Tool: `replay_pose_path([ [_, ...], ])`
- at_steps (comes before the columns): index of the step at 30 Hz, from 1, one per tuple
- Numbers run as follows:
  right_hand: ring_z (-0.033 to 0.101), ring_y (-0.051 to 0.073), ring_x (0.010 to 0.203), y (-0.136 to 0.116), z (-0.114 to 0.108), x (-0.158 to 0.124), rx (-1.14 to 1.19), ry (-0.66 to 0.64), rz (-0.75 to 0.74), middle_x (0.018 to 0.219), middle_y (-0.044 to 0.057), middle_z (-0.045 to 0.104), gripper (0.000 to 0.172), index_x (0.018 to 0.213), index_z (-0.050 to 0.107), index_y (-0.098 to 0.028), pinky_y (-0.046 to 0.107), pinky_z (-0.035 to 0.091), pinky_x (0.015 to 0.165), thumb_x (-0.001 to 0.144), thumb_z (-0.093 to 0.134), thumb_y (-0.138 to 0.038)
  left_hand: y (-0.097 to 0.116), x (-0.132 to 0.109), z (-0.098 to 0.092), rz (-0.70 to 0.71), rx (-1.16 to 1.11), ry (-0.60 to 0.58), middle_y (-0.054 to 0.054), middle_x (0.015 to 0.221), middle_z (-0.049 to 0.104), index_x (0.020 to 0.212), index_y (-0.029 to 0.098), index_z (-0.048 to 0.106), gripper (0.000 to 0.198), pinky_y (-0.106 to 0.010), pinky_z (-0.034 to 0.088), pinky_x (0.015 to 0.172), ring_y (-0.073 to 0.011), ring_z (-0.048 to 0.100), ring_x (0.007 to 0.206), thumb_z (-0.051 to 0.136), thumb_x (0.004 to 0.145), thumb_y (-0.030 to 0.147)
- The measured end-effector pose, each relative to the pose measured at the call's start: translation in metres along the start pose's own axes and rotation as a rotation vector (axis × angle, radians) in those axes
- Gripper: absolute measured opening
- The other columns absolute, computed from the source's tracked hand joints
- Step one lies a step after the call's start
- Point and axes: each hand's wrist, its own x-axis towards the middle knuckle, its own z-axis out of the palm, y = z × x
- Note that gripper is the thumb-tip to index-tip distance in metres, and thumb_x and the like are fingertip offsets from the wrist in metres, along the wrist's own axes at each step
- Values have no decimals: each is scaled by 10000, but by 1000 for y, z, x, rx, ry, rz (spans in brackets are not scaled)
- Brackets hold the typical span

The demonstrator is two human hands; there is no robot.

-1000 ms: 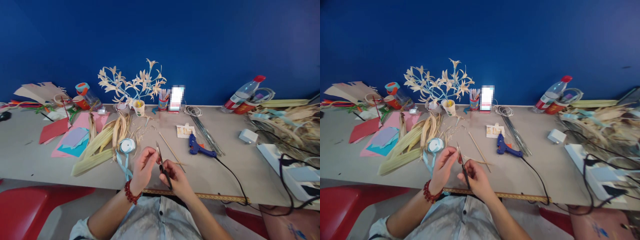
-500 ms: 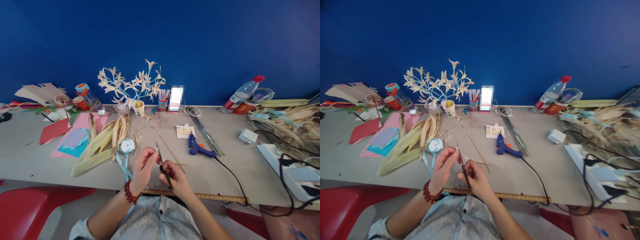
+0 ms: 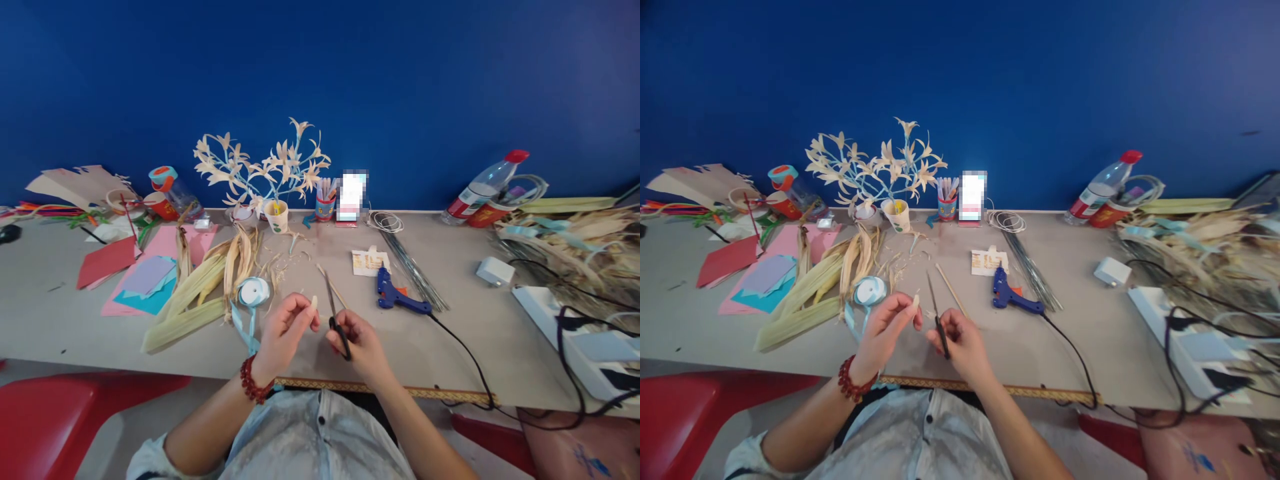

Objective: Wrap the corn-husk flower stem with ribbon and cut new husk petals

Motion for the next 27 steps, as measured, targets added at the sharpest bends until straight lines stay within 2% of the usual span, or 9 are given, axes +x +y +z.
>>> replay_pose_path([
  [4,510,115,624,-20,-2,10,44,-14,-106,793,3,610,350,844,518,-211,235,389,563,708,774,-407,-1,1,-7,-103,32,-194,-7,687,605,784,166,560,217,-253,468,637,-128,575,642,546,897,351],
  [7,523,123,656,-31,0,16,49,-38,-107,783,-7,591,352,844,512,-215,242,408,594,679,790,-354,2,3,-13,-131,101,-301,-5,683,600,770,168,552,212,-243,464,606,-121,571,609,547,890,343],
  [11,514,119,646,-33,1,17,-7,-38,-114,758,-21,570,373,817,466,-222,230,393,573,646,787,-305,9,6,-19,-129,190,-348,-14,705,615,797,173,566,158,-239,467,592,-132,584,631,557,873,312],
  [15,500,112,621,-26,3,12,-60,-25,-118,735,-24,568,374,801,459,-220,224,385,555,636,789,-285,9,8,-19,-118,166,-282,-18,697,617,813,172,572,141,-239,466,597,-135,580,641,572,866,303],
  [22,476,104,582,-17,16,9,107,80,-169,721,-28,545,439,793,487,-230,240,430,558,616,812,-465,-6,0,-2,-119,-195,-83,-26,748,649,856,168,573,169,-279,503,699,-148,623,711,648,834,317],
  [27,433,103,586,-20,18,7,72,77,-164,717,-30,516,443,785,505,-228,233,396,540,601,821,-477,-8,-3,4,-111,-219,-33,-10,728,638,805,169,574,171,-272,506,697,-137,618,696,659,828,315],
])
